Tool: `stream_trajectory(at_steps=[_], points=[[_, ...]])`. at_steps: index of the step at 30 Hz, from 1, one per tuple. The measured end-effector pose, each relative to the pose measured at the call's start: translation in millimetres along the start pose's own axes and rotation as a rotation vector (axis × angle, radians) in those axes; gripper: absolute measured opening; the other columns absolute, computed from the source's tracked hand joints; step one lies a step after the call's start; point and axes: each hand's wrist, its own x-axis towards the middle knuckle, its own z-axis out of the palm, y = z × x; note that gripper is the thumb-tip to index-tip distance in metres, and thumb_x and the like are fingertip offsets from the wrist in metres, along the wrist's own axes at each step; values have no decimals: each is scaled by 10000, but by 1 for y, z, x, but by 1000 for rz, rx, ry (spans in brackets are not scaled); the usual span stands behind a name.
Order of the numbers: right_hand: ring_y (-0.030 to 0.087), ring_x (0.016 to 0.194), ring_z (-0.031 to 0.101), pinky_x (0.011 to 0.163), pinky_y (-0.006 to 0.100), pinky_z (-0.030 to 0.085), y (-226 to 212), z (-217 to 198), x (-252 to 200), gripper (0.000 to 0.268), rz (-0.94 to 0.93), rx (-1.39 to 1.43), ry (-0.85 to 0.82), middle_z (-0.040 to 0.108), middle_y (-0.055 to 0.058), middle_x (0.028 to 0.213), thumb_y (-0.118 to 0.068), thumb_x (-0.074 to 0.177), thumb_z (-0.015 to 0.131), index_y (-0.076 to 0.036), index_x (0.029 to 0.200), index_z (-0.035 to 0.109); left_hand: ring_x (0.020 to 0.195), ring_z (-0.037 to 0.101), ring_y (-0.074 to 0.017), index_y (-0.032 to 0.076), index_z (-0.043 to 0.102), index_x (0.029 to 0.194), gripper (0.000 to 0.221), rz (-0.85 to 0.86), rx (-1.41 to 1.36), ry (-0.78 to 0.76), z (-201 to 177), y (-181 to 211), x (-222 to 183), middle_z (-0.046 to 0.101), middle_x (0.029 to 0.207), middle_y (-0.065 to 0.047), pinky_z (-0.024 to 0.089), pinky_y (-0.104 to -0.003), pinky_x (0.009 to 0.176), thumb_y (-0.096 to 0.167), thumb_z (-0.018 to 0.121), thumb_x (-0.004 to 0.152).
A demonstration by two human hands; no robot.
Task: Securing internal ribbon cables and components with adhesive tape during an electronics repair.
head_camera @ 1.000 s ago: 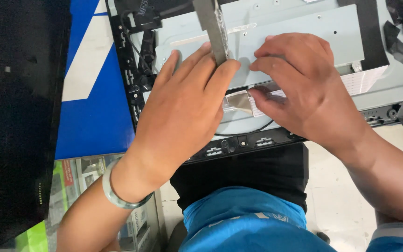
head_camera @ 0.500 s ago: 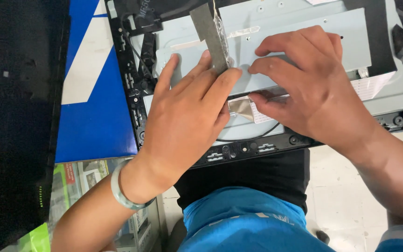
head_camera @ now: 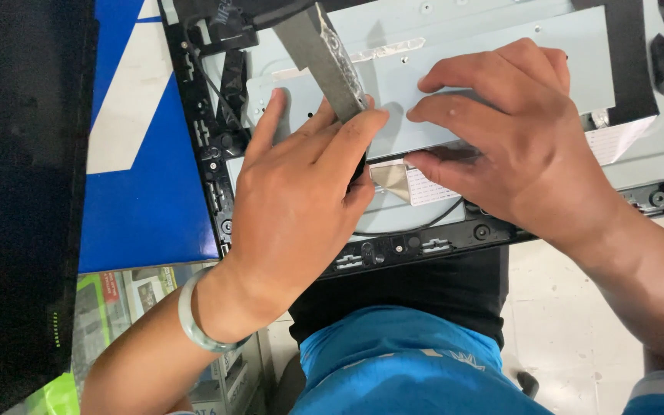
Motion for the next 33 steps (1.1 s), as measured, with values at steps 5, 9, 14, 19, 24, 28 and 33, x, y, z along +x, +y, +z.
stream_trajectory(at_steps=[5,9,14,19,24,28,33], points=[[318,1030,557,876,447,351,0,-1,2,260,-24,7,34,678,69,1286,-135,985,967,-110,1124,749,1247,710,-312,89,593,1279,512,12,-6,4,-1,-1,1,792,1200,-110,365,-590,1204,-44,832,846],[316,985,539,879,449,354,-1,0,2,277,1,17,25,682,78,1280,-128,952,978,-109,1120,757,1216,720,-269,95,609,1270,505,-11,-9,9,-1,-1,1,793,1174,-77,366,-568,1204,-61,807,833],[314,940,515,889,457,354,-1,3,2,271,22,-7,16,679,59,1284,-135,935,961,-124,1110,753,1181,736,-266,93,610,1257,478,-19,-7,9,-1,-1,3,796,1161,-77,366,-559,1205,-48,804,843],[311,949,541,890,451,366,-3,4,2,260,18,-11,38,694,71,1271,-109,927,963,-116,1093,762,1041,763,-226,97,604,1243,483,-35,-9,13,-2,0,4,795,1173,-52,376,-549,1198,-30,809,825],[301,922,506,896,454,344,-4,6,3,279,36,-21,33,693,65,1269,-161,927,966,-123,1087,741,1001,759,-185,101,637,1257,492,-44,29,58,3,0,2,798,1055,1,409,-536,1194,-58,794,819],[302,912,502,875,459,346,-4,7,1,258,52,-31,48,707,63,1243,-145,927,952,-129,1057,729,1083,784,-212,88,638,1251,486,-36,12,58,1,-1,3,812,1097,-55,393,-532,1206,-106,778,827],[304,913,507,900,463,354,-6,5,3,256,45,4,38,698,82,1248,-96,927,942,-99,1068,729,1089,783,-212,93,651,1250,465,-49,2,51,1,0,3,816,1044,-33,403,-541,1201,-82,808,850]])
